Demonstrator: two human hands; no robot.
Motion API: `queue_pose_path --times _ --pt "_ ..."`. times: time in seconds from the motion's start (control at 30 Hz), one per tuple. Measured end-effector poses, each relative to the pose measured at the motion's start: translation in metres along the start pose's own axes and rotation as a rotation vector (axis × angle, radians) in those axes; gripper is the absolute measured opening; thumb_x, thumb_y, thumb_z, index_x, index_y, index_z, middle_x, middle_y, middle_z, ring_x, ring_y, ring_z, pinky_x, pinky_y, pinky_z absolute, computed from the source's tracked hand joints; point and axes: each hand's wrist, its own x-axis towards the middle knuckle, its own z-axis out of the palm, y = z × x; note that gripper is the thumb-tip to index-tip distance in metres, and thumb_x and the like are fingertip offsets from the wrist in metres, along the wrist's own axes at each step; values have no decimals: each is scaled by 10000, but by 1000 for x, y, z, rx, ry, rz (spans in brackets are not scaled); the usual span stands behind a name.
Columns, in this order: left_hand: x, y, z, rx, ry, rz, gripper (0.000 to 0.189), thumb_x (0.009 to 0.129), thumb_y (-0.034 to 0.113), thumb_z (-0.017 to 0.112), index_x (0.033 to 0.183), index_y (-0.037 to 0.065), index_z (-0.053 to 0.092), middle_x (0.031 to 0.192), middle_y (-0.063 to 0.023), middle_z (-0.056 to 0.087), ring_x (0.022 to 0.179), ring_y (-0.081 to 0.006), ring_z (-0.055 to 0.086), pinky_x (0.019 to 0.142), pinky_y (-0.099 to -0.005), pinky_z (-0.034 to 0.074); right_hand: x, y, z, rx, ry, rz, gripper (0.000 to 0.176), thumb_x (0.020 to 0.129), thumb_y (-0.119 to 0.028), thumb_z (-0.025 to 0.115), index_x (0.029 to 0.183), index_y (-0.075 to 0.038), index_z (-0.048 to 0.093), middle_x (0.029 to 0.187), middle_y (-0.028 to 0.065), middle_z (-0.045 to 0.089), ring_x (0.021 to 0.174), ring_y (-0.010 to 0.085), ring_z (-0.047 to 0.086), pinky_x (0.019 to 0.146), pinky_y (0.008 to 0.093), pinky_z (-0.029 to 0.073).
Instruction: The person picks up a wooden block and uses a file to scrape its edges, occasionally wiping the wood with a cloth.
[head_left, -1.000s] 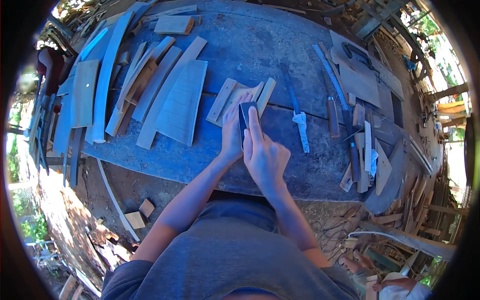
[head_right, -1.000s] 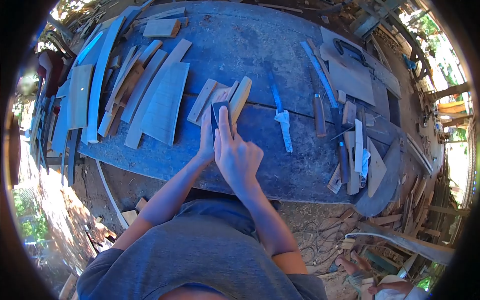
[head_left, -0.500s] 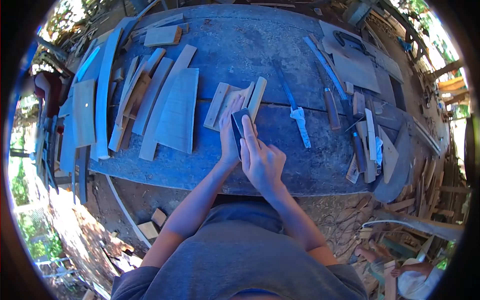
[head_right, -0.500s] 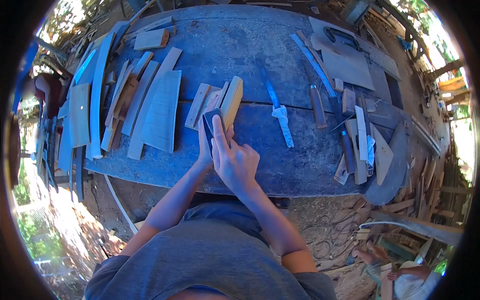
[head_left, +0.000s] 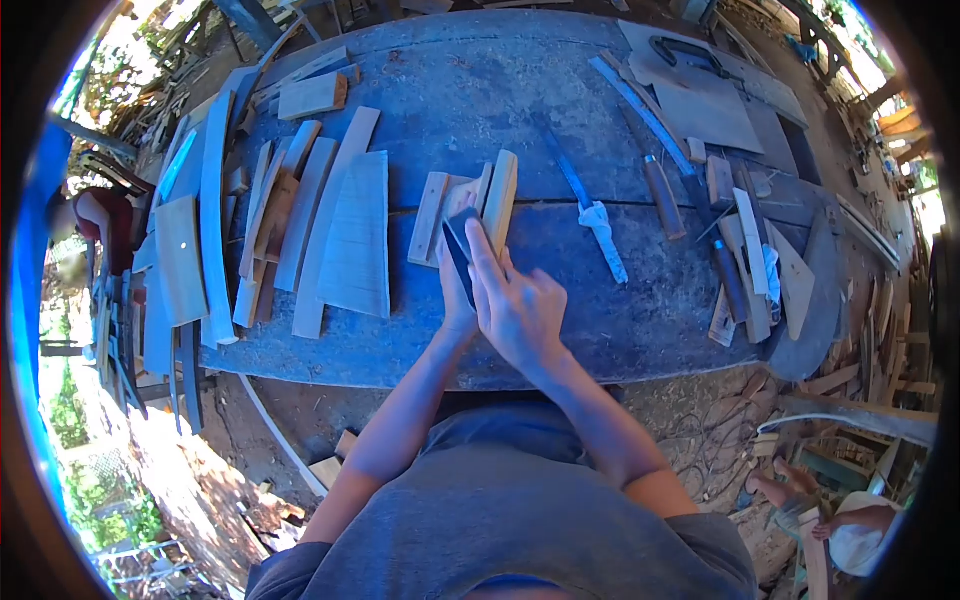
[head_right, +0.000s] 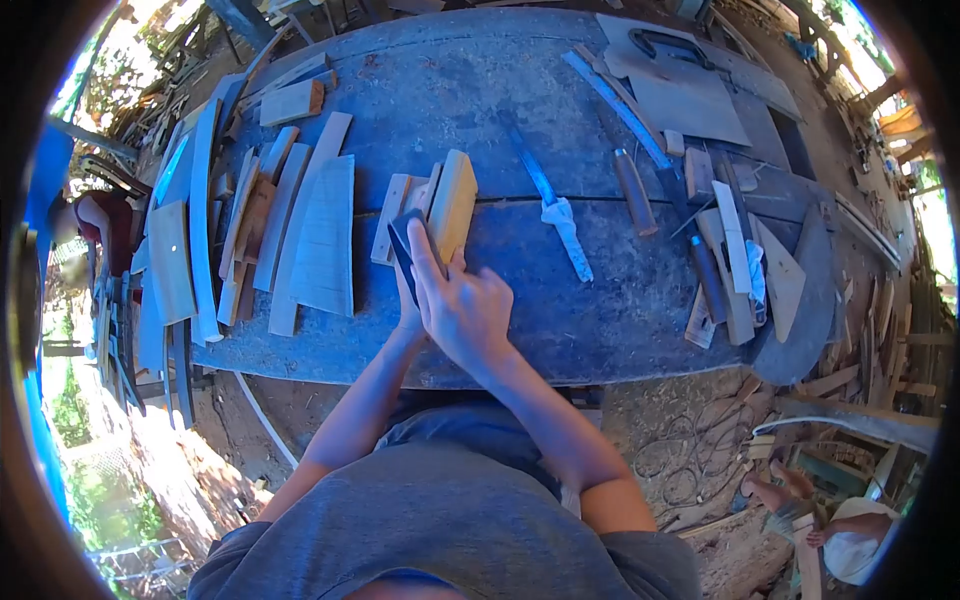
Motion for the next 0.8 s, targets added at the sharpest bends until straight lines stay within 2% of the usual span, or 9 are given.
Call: queue_pose_path --times 0.1,0.27,0.33,0.4,0.47,0.5,0.6,0.7,0.8 --pt "14 38 14 773 -176 350 807 781 162 737 1466 11 337 1456 -213 421 1351 -363 406 1139 -446 283 54 27 10 -22 -72 192 482 959 -224 543 1419 -101 472 707 152 662 513 261 630 478 377 490" --pt "18 58 8 781 -248 372 898 745 128 782 1495 22 300 1489 -215 386 1392 -368 355 1155 -456 255 100 94 49 157 139 191 408 1018 -264 448 1384 -90 497 725 134 660 581 200 646 517 316 490" --pt "18 103 1 673 -534 -19 993 755 201 808 1532 27 215 1552 -198 293 1456 -324 252 1176 -431 215 88 102 24 1101 -140 721 418 1029 -316 428 1396 -127 493 711 68 638 608 164 613 604 266 496" --pt "36 107 -8 496 -670 -103 927 870 298 715 1547 28 143 1593 -175 201 1484 -283 157 1189 -402 172 61 95 15 1184 -195 803 438 1034 -347 425 1416 -140 476 920 50 640 756 134 585 732 247 491" --pt "48 102 13 532 -537 -112 787 938 311 592 1545 40 171 1589 -162 222 1478 -275 178 1183 -386 172 45 58 17 1253 40 813 449 1043 -351 402 1430 -129 456 1157 75 575 956 146 563 838 282 482" --pt "53 100 26 549 -469 -112 722 972 318 531 1544 46 185 1586 -155 232 1474 -271 189 1181 -378 173 43 53 20 1283 -90 837 460 1047 -353 397 1441 -118 431 1367 70 449 1131 135 479 885 297 467" --pt "59 102 53 585 -365 -90 604 1040 331 408 1542 58 213 1582 -142 253 1468 -263 210 1175 -363 173 39 47 48 642 -83 644 487 1038 -291 409 1480 -95 343 1032 219 676 789 313 689 708 430 542" --pt "63 92 51 507 -210 -137 499 1030 207 378 1522 138 323 1524 -119 340 1379 -234 353 1137 -335 259 -6 25 39 520 -106 572 491 1029 -244 413 1487 -93 325 795 240 673 599 398 654 584 493 518" --pt "59 96 54 384 -204 -192 485 1031 195 366 1513 137 338 1512 -120 357 1366 -227 372 1125 -337 286 -44 10 22 532 -148 553 503 1019 -238 435 1492 -112 323 772 226 677 599 399 654 551 495 506"
